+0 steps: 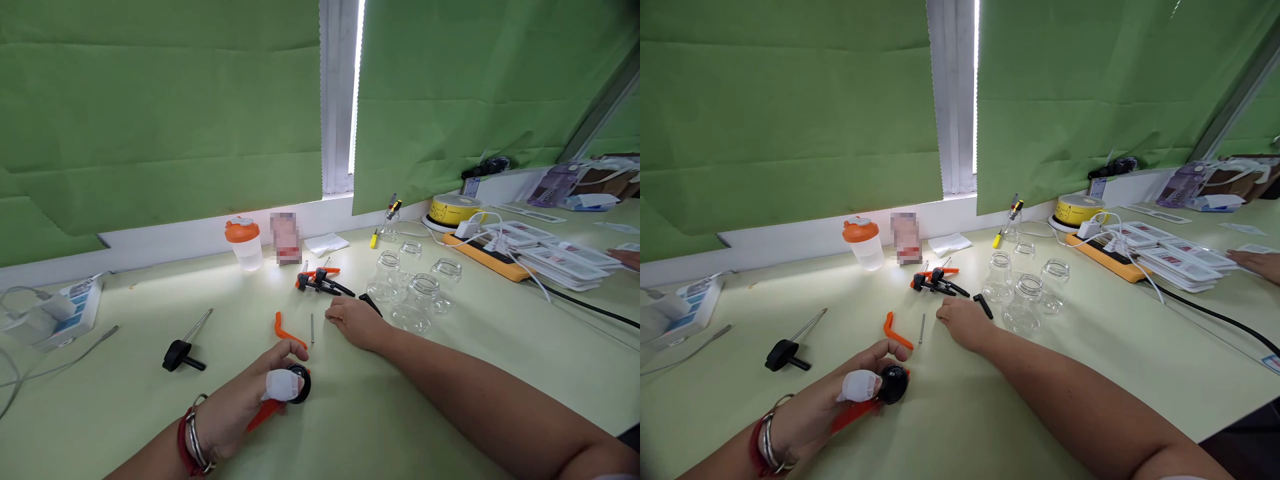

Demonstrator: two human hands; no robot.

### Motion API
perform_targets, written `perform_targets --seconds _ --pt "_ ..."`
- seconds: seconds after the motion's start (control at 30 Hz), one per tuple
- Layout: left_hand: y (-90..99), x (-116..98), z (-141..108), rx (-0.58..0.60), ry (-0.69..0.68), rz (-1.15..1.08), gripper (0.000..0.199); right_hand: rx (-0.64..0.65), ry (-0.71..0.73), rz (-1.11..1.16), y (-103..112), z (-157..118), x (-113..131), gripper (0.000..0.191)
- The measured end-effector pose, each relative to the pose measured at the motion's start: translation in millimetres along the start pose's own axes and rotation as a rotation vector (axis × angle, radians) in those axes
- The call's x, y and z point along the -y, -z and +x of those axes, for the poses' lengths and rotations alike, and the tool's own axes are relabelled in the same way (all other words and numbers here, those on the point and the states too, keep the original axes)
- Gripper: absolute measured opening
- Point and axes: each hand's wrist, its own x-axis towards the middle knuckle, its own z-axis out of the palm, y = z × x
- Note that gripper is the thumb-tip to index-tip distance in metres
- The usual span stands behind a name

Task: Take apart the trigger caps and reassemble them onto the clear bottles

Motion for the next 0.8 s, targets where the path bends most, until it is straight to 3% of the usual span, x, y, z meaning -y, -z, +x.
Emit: perform_targets --seconds 0.4,0.57,0.8 --pt "2.9 2 2 0.001 -0.015 -0.086 0.04 0.025 -0.055 0.102 2 -2 4 0.017" --pt "3.4 3 2 0.011 -0.017 -0.098 0.039 -0.058 -0.054 0.216 7 -5 16 0.02" --pt "3.8 2 2 0.04 -0.025 -0.075 0.039 -0.046 -0.107 0.704 12 -16 37 0.011"
